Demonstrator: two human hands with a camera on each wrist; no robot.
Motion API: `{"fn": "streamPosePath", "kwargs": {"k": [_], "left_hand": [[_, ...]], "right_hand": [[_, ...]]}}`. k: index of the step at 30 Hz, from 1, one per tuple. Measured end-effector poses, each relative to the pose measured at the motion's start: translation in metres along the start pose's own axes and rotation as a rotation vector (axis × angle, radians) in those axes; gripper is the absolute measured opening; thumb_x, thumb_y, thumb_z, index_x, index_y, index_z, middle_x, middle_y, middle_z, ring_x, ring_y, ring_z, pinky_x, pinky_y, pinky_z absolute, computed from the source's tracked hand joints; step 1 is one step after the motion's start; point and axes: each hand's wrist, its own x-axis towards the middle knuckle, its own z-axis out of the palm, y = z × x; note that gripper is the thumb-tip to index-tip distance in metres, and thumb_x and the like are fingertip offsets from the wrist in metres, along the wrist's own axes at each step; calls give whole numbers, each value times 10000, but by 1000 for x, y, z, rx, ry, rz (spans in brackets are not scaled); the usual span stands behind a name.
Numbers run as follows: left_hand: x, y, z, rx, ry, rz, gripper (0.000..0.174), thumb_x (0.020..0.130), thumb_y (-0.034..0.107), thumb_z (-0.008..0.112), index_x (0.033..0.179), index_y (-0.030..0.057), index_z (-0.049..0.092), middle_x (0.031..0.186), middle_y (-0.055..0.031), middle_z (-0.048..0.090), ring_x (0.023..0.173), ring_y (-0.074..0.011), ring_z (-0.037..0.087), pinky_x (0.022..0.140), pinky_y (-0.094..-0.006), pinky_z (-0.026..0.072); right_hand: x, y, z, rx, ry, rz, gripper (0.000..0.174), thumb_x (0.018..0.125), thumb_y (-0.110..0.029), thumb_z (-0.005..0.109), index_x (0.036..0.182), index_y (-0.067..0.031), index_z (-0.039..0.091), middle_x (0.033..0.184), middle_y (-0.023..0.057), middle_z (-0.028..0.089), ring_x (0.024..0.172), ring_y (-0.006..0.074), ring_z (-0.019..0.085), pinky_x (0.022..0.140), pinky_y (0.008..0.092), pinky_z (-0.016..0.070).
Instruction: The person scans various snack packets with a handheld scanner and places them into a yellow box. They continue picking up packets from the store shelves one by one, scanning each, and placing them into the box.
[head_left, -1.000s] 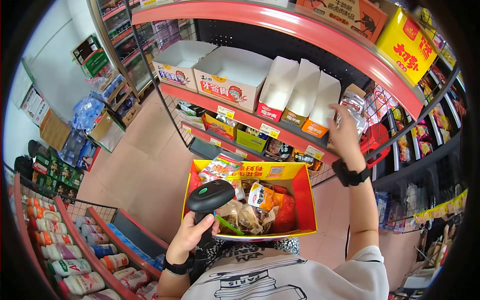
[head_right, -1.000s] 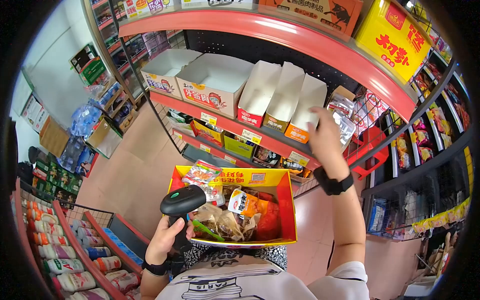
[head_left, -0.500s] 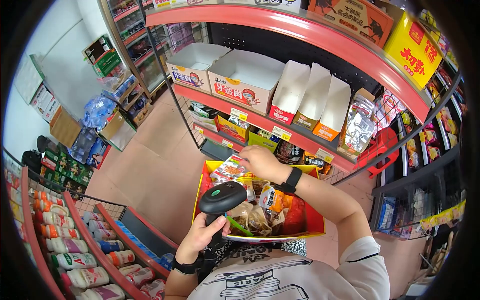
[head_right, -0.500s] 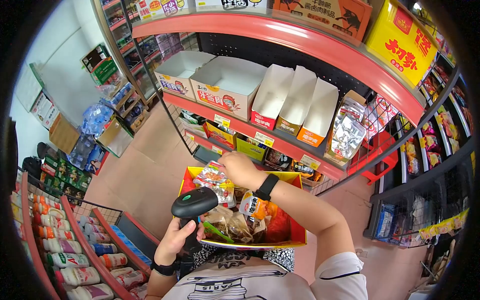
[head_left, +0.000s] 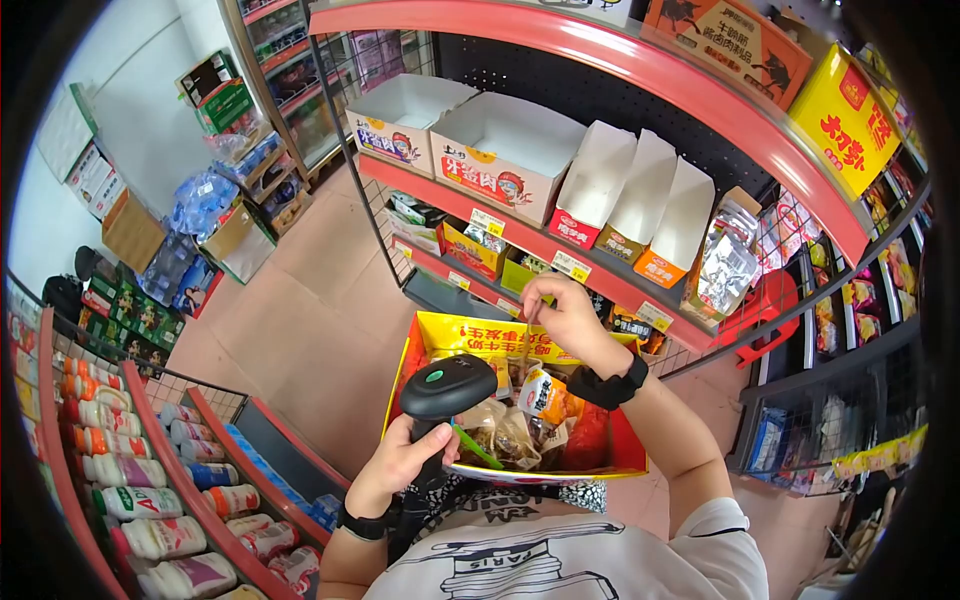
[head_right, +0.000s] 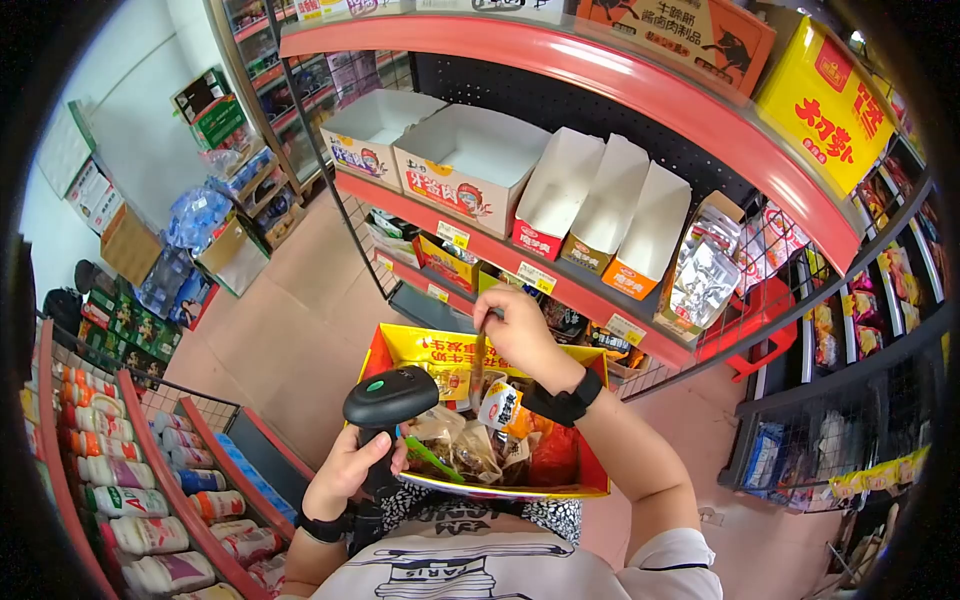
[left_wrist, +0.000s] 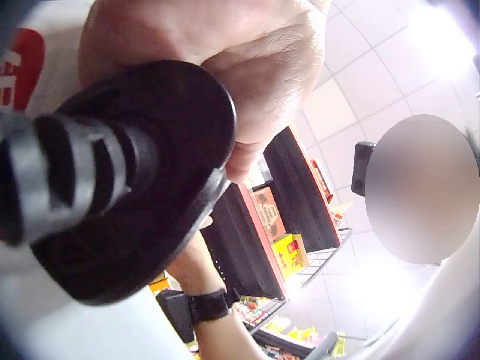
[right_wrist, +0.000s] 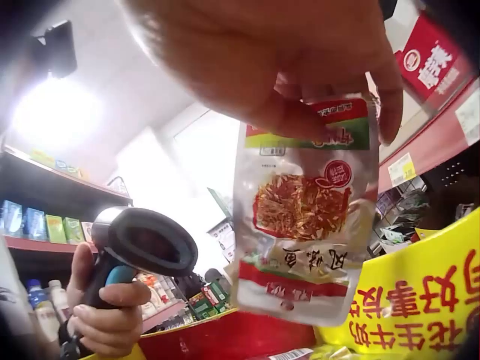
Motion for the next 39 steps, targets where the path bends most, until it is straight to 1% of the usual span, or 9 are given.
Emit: {"fn": "streamPosePath", "kwargs": {"k": [2, 3, 5, 8, 15, 19, 23, 26, 39], "left_hand": [[-1, 0, 0, 4, 6, -6, 269, 899, 242, 546, 1034, 11, 516, 718, -25, 532, 660, -111, 525, 666, -269, 460], [-1, 0, 0, 9, 7, -10, 269, 900, 242, 545, 1034, 10, 516, 718, -25, 532, 662, -112, 525, 662, -269, 459], [0, -1, 0, -1, 1, -11, 267, 901, 239, 543, 1034, 9, 516, 718, -26, 532, 663, -113, 524, 655, -268, 455], [0, -2, 0, -7, -10, -6, 264, 904, 235, 538, 1033, 6, 517, 717, -27, 533, 664, -114, 522, 640, -266, 447], [1, -3, 1, -8, -10, -14, 254, 909, 229, 528, 1033, 6, 520, 713, -27, 533, 660, -112, 516, 628, -260, 435], [2, -4, 0, 51, -27, -22, 322, 899, 270, 526, 1084, 11, 480, 707, -53, 528, 642, -126, 508, 633, -281, 436], [1, -1, 3, 44, -28, -3, 281, 908, 244, 520, 1064, 12, 501, 706, -38, 529, 648, -118, 508, 628, -267, 431], [1, -3, 2, 35, -32, -1, 281, 911, 242, 516, 1063, 7, 504, 707, -36, 531, 653, -119, 511, 629, -267, 432], [2, -3, 2, 37, -29, -25, 329, 906, 277, 520, 1086, 3, 490, 713, -44, 533, 661, -132, 517, 642, -281, 437]], "right_hand": [[-3, 9, 7, 83, 171, -202, 148, 727, 106, 501, 719, -22, 575, 923, 109, 592, 872, 223, 571, 737, 281, 442], [-3, 13, 9, 86, 170, -201, 148, 727, 106, 501, 719, -22, 575, 923, 109, 592, 872, 223, 571, 737, 281, 442], [-4, 19, 11, 421, 69, -152, 170, 716, 126, 531, 706, -38, 577, 1010, 93, 575, 944, 192, 546, 807, 268, 419], [-6, 16, 10, 567, -91, -100, 161, 714, 118, 564, 712, -42, 582, 1010, 77, 577, 946, 155, 537, 836, 269, 414], [-14, 12, 21, 577, -165, -54, 221, 666, 166, 580, 758, -35, 594, 1007, 68, 574, 947, 143, 538, 848, 262, 419], [-16, 18, 29, 702, -220, -56, 291, 658, 180, 572, 871, -18, 557, 977, 44, 566, 928, 122, 539, 830, 253, 430], [-18, 14, 32, 717, -223, 39, 210, 783, 39, 616, 941, -46, 507, 927, 22, 565, 896, 104, 544, 820, 250, 435], [-19, 18, 36, 754, -234, 64, 202, 810, -34, 632, 950, -44, 486, 915, 28, 566, 892, 105, 547, 817, 249, 437], [-19, 14, 35, 709, -209, 37, 150, 844, -58, 602, 942, -31, 492, 896, 28, 565, 872, 102, 551, 812, 247, 436]]}}
